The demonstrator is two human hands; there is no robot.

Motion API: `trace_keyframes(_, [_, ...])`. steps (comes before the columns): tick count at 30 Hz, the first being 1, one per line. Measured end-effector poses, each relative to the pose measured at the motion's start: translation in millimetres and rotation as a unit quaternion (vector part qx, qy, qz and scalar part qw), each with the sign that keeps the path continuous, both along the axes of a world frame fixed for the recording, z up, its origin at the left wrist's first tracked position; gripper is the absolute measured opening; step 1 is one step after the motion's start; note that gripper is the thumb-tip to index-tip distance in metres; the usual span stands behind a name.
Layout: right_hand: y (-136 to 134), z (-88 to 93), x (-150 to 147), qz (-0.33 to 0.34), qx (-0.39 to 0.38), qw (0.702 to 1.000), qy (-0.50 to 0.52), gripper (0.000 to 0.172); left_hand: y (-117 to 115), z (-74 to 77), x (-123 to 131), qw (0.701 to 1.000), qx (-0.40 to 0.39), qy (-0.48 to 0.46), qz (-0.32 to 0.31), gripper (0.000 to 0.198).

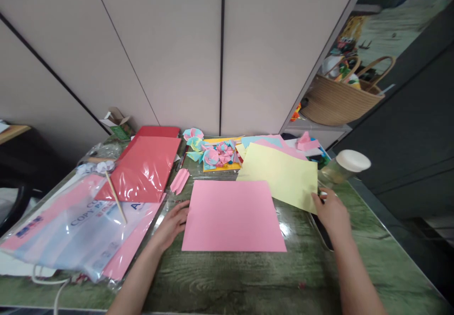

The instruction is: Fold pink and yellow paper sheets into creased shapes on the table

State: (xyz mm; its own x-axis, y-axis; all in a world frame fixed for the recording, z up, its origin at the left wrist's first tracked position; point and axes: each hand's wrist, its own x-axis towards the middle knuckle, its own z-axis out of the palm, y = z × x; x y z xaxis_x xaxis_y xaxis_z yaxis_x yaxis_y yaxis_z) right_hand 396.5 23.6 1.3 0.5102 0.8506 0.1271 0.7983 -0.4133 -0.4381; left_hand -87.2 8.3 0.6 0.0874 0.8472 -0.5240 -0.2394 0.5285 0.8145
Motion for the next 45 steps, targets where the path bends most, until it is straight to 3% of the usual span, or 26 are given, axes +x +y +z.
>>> trace_keyframes(7, [18,-13.5,24,0.008,0.009,1.000,0.006,0.045,-4,5.3,-6,0.998,0.046,0.050,-0.010,0.050])
trace_keyframes(10, [21,-5.4,20,0.003,0.055,0.998,0.011,0.051,-10,4.8,-3,0.990,0.087,0.109,0.008,0.043])
trace_keyframes(13, [18,14.8,9,0.002,0.131,0.991,0.004,0.058,-23,5.1,12,0.966,0.161,0.203,0.022,0.033])
trace_keyframes(16, [10,44.9,-11,0.008,0.214,0.977,-0.018,0.050,-42,3.8,38,0.843,0.337,0.404,-0.113,0.033])
trace_keyframes(19, [-1,80.9,-35,0.008,0.316,0.949,0.010,0.048,-57,-0.7,66,0.739,0.426,0.450,-0.265,0.043])
trace_keyframes(21, [-13,104.0,-49,-0.004,0.363,0.931,0.036,0.050,-61,-3.7,77,0.699,0.450,0.462,-0.309,0.040])
trace_keyframes(23, [-26,121.3,-56,-0.039,0.404,0.913,0.037,0.050,-62,-4.9,81,0.689,0.455,0.467,-0.316,0.036])
trace_keyframes(26, [-39,128.3,-49,-0.070,0.450,0.888,0.065,0.049,-60,-0.5,77,0.720,0.441,0.450,-0.291,0.034])
trace_keyframes(29, [-40,110.6,-36,-0.087,0.493,0.855,0.138,0.052,-60,10.2,75,0.794,0.391,0.388,-0.256,0.030])
trace_keyframes(30, [-39,100.8,-35,-0.111,0.537,0.818,0.174,0.056,-59,14.6,77,0.827,0.365,0.353,-0.243,0.029])
trace_keyframes(31, [-39,90.0,-39,-0.113,0.545,0.798,0.230,0.059,-57,19.0,81,0.861,0.334,0.306,-0.231,0.028])
trace_keyframes(33, [-41,67.2,-61,-0.114,0.530,0.796,0.269,0.060,-51,27.5,94,0.929,0.265,0.171,-0.195,0.034])
trace_keyframes(35, [-49,44.9,-96,-0.114,0.480,0.796,0.351,0.059,-39,34.8,112,0.970,0.200,-0.010,-0.141,0.048])
trace_keyframes(38, [-70,15.1,-153,-0.082,0.399,0.804,0.433,0.060,-15,41.0,134,0.980,0.118,-0.153,-0.053,0.064])
trace_keyframes(41, [-92,-7.6,-191,-0.053,0.285,0.807,0.514,0.068,5,36.6,142,0.984,0.075,-0.163,-0.015,0.067])
trace_keyframes(45, [-112,-24.5,-212,0.006,0.191,0.805,0.561,0.077,18,18.7,135,0.986,0.073,-0.153,0.005,0.054])
